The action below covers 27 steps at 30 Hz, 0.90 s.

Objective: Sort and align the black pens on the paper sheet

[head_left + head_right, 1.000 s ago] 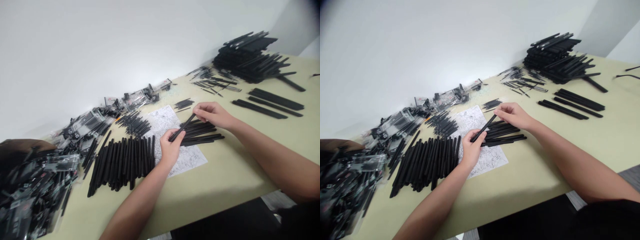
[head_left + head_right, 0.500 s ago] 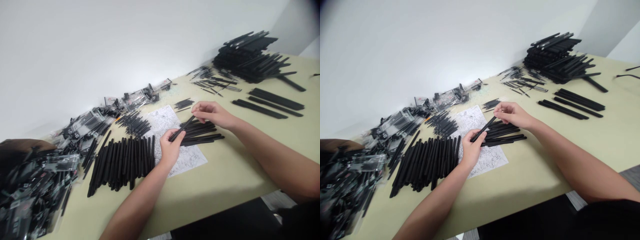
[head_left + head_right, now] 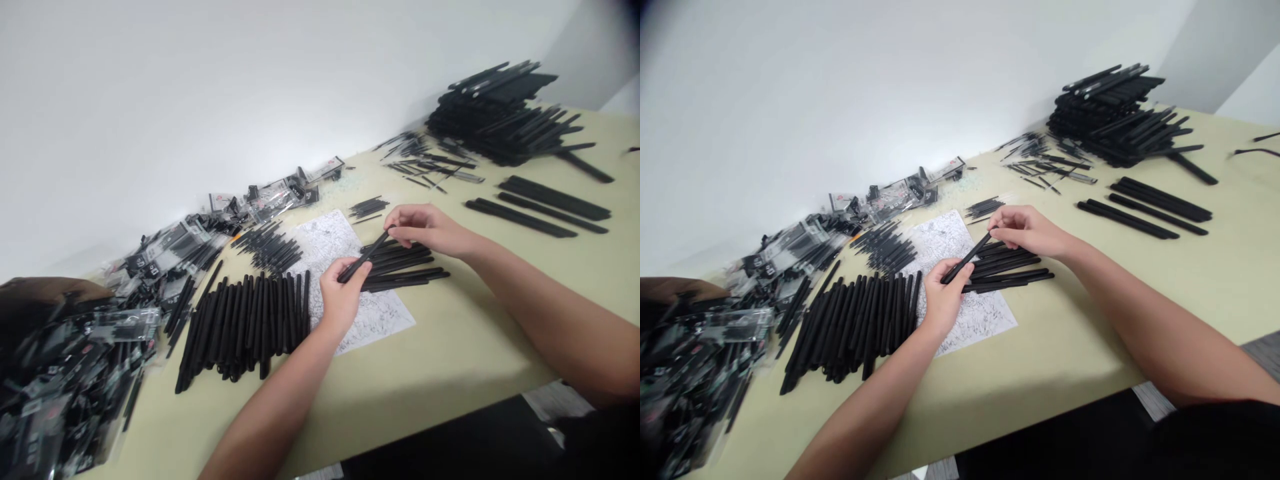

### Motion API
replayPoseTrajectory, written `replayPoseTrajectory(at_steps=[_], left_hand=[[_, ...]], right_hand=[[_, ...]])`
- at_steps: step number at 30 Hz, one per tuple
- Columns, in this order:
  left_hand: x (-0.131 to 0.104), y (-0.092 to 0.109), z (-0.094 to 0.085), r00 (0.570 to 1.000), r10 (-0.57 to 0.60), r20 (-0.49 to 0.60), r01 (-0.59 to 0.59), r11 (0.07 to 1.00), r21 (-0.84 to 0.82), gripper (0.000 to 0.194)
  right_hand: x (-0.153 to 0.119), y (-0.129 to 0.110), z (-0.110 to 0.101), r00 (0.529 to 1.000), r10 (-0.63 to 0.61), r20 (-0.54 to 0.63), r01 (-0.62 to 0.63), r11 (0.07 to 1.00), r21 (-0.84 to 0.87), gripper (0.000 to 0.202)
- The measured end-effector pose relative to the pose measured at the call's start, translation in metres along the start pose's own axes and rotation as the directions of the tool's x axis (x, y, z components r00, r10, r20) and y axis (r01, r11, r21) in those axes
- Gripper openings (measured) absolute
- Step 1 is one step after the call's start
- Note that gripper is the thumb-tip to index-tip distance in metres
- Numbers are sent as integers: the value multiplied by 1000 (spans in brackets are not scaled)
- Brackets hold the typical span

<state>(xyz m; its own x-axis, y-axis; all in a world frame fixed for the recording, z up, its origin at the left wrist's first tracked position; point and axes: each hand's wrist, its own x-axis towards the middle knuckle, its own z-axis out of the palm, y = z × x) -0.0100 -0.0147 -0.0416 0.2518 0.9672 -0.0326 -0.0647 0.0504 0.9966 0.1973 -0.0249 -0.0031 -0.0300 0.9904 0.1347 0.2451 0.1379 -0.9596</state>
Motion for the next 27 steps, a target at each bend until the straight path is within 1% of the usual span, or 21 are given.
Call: replayPoseTrajectory(at_steps=[2,6,7,9,12,15,18,21,27], left_hand=[[0,0,0,1000,8,-2,-8,1000,5,21],[0,-1,0,1000,26,8,-26,999,23,20],[0,-2,0,1000,25,9,-25,999,22,20],[0,-2,0,1000,19,6,-19,1000,14,20],[0,-1,0,1000,13,2,-13,1000,10,21],[-1,0,0,1000,13,1,-13,1000,14,21],[-1,0,0,1000,20,15,-20,1000,12,21],[-1,0,0,999,25,26,-25,1000,6,20],[1,-4,1,997,60,45,-60,998,1,19]], right_hand=[[0,1,-1,1000,11,2,-11,999,-40,37],[1,1,2,998,61,-26,-63,992,-113,53],[1,1,3,997,66,-34,-69,992,-109,53],[1,0,4,998,48,-43,-52,996,-76,46],[0,1,3,1000,8,-21,-9,999,-34,39],[1,3,2,1000,24,-8,-24,999,-45,40],[2,5,2,998,53,-43,-55,997,-46,43],[3,7,4,996,54,-67,-57,998,-41,44],[3,2,11,990,69,-124,-71,997,-16,40]])
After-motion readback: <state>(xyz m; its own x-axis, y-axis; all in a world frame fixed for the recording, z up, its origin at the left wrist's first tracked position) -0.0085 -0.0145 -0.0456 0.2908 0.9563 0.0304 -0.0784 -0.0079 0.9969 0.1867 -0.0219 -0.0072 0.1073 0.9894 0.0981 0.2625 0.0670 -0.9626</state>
